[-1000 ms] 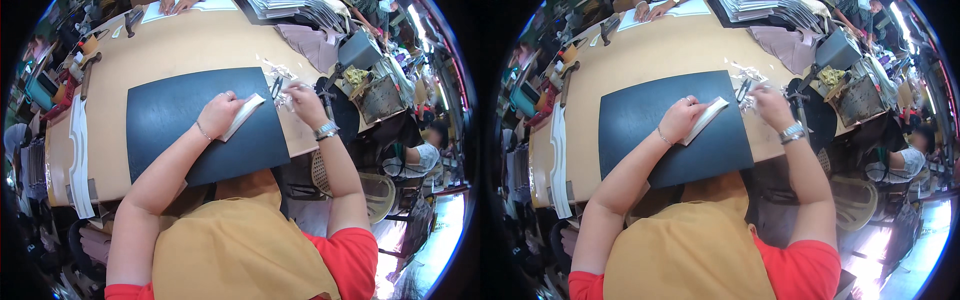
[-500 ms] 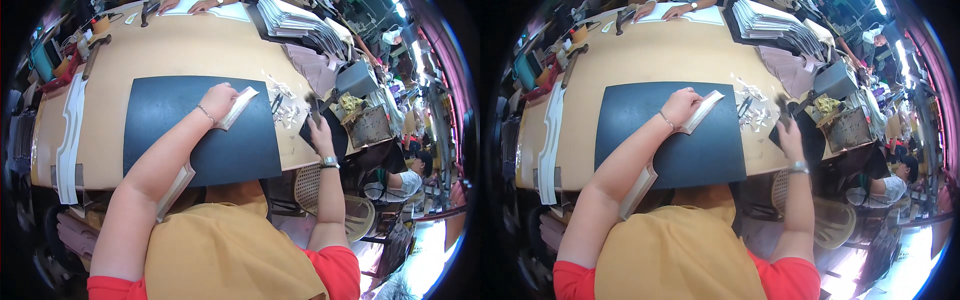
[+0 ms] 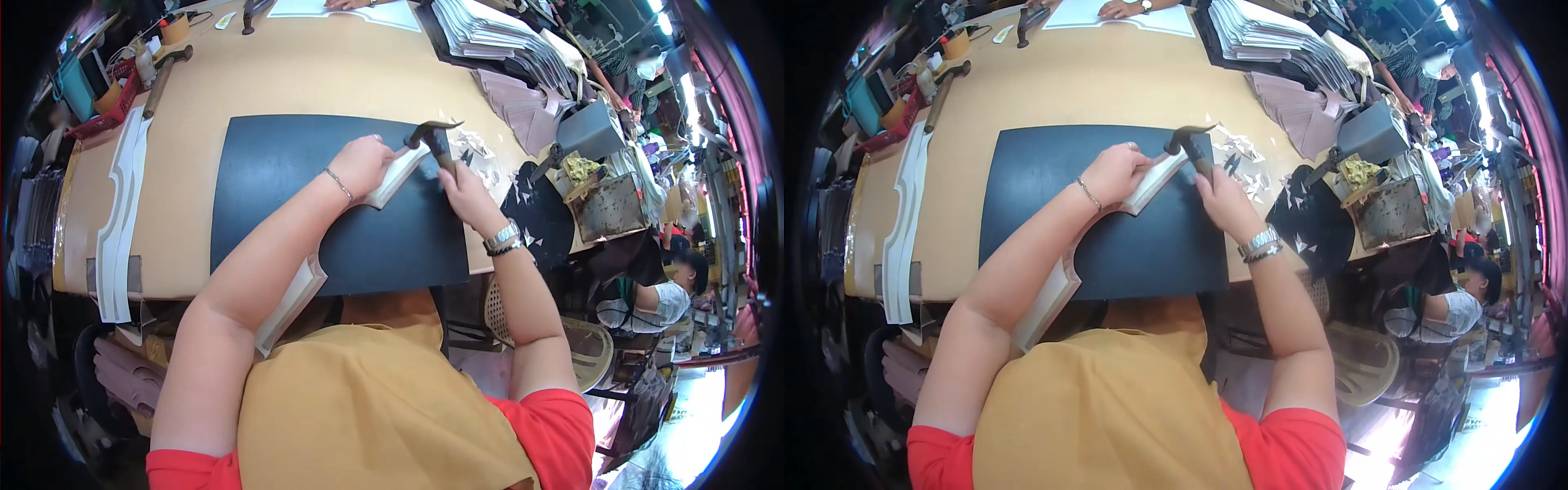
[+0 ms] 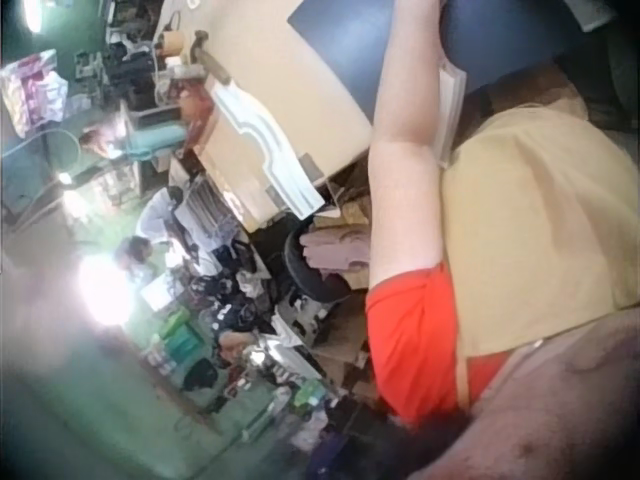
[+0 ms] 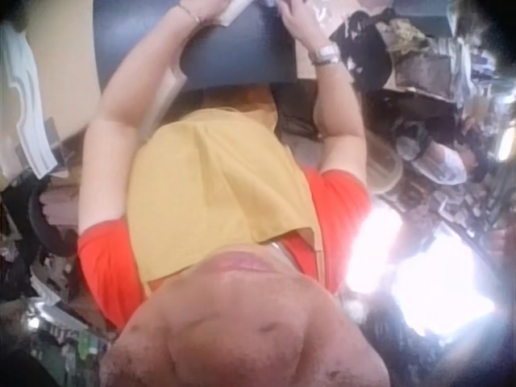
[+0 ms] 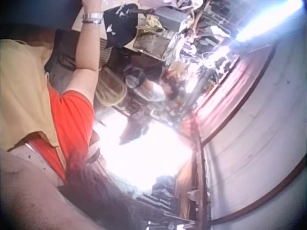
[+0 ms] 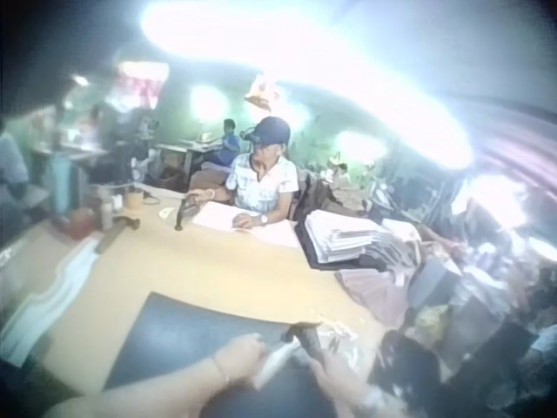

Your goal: The person trims the edges of a white leather component using a small blade and then hammers the folded edges on a work surface.

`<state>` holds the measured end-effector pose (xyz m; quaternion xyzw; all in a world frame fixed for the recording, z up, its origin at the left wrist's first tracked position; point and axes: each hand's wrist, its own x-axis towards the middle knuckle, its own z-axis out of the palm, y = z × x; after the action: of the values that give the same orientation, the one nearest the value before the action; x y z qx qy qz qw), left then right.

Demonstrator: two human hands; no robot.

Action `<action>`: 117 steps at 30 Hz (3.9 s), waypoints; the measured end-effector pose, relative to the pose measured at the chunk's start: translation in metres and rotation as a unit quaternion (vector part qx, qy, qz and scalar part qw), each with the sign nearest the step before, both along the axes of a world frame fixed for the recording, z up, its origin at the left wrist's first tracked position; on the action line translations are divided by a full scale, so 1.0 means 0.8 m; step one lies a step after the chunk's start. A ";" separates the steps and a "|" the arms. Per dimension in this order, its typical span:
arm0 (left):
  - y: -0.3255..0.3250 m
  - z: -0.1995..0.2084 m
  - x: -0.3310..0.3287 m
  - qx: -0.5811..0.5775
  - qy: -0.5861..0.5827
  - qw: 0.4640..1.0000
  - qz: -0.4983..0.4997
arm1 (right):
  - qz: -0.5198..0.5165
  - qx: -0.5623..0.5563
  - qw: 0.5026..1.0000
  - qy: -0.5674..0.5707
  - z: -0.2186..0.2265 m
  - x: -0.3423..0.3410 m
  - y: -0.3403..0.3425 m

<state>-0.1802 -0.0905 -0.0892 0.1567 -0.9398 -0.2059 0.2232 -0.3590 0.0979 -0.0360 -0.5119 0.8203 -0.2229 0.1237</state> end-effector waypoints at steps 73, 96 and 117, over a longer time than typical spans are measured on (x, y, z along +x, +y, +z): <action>0.086 0.025 0.226 0.135 0.074 0.983 0.100 | 0.127 0.018 0.988 -0.084 0.020 0.162 0.024; 0.112 0.034 0.266 0.145 0.049 0.982 0.110 | 0.142 0.057 0.985 -0.084 0.026 0.188 0.022; 0.132 0.036 0.285 0.127 0.075 0.981 0.123 | 0.175 0.057 0.978 -0.094 0.023 0.197 0.023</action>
<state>0.0476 0.0154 -0.0601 0.2826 -0.8600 -0.3058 0.2951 -0.2017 0.1160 -0.0177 -0.6167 0.7139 -0.1977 0.2663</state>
